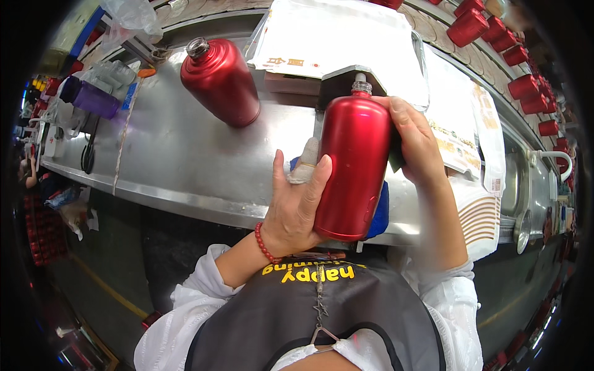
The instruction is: The person applies gold labels to red cylindrical containers using a green scraper and a wooden stick to smooth the surface. They handle multiple containers one at a time, rotating them to align and press the labels before moving to the next unit.
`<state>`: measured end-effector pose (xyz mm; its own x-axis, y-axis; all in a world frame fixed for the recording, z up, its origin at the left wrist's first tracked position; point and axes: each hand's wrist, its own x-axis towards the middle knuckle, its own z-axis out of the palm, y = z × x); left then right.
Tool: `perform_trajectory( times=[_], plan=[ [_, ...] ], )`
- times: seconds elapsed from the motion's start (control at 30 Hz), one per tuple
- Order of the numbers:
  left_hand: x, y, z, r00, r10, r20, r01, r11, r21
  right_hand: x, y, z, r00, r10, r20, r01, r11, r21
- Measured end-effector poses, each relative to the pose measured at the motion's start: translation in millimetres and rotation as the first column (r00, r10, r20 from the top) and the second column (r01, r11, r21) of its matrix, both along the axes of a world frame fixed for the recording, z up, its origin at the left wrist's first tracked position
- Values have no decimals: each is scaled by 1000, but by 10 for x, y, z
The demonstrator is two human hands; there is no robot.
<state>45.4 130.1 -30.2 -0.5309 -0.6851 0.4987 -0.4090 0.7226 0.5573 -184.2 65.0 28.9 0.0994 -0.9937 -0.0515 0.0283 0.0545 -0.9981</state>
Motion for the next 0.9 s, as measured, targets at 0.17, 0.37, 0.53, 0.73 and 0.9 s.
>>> perform_trajectory(
  times=[0.17,0.37,0.53,0.73,0.9],
  plan=[
    [-11,4,-19,999,34,-31,-34,999,5,-17,22,-29,1000,-8,10,7,1000,24],
    [-17,3,-25,998,58,-23,-58,998,12,46,24,-21,998,-66,2,66,998,26],
    [-54,-135,25,990,123,-73,-126,991,-34,-31,-141,-17,997,-24,-78,19,998,-53],
    [87,-167,-54,997,31,76,-45,982,185,-541,-889,527,679,-66,-731,-367,832,-416],
    [79,-144,-56,996,54,64,-66,975,211,-163,-1698,95,281,232,-931,-718,694,-44]
  ],
)
